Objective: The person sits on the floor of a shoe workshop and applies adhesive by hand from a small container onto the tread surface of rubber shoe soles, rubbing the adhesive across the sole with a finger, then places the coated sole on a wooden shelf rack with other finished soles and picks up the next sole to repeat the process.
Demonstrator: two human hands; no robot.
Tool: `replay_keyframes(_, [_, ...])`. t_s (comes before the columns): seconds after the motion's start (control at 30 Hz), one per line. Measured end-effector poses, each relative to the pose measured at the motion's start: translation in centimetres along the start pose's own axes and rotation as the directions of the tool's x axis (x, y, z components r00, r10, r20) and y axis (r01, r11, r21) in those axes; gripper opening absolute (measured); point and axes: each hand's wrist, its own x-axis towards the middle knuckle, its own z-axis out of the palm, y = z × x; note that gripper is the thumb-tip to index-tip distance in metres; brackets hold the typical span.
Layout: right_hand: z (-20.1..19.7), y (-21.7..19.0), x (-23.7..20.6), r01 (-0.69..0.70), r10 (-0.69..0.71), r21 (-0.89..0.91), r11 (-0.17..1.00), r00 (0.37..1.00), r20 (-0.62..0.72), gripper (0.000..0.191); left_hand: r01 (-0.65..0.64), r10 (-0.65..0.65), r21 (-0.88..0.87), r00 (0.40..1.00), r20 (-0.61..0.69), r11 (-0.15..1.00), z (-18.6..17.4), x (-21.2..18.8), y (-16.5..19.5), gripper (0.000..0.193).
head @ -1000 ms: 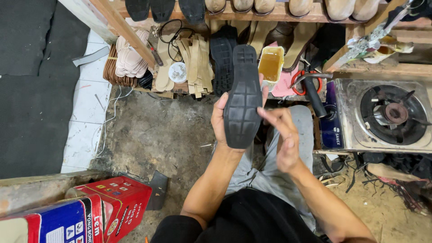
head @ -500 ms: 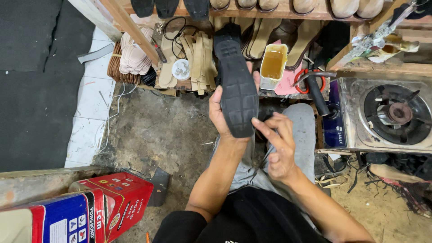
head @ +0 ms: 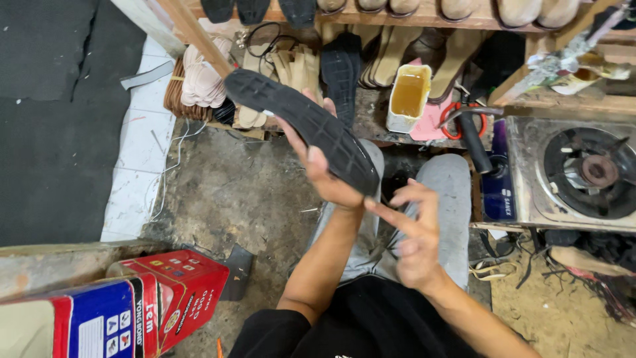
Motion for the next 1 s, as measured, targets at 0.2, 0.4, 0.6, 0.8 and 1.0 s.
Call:
replay_keyframes(0.2, [-2.1, 6.2, 3.2, -0.668, 0.687, 0.655, 0.352, 0.660, 0.304, 0.089, 0.274, -0.276, -0.195, 0.961, 0.016, 0.942, -3.5, -1.6, 0.1, 0.057])
replay_keyframes(0.4, [-4.3, 17.2, 7.5, -0.638, 0.616, 0.246, 0.730, 0.769, 0.170, 0.063, 0.864, -0.860, -0.491, 0.334, 0.386, 0.116, -8.3, -0.4, 3.9, 0.064])
replay_keyframes(0.6, [-3.8, 24.2, 11.3, 0.087, 0.187, -0.827, 0.555, 0.956, 0.226, 0.049, 0.760, -0.759, -0.599, 0.540, 0.364, 0.253, -8.9, -1.9, 5.4, 0.046])
replay_keyframes(0.8, [-4.3, 21.4, 11.8, 0.153, 0.216, -0.838, 0.524, 0.928, 0.304, 0.050, 0.759, -0.745, -0.562, 0.574, 0.339, 0.330, -9.9, -0.6, 6.4, 0.036])
replay_keyframes(1.0, [-4.6, 11.4, 9.1, -0.238, 0.242, -0.043, 0.970, 0.943, 0.229, 0.077, 0.802, -0.723, -0.532, 0.535, 0.436, 0.273, -7.8, 0.9, 7.1, 0.101])
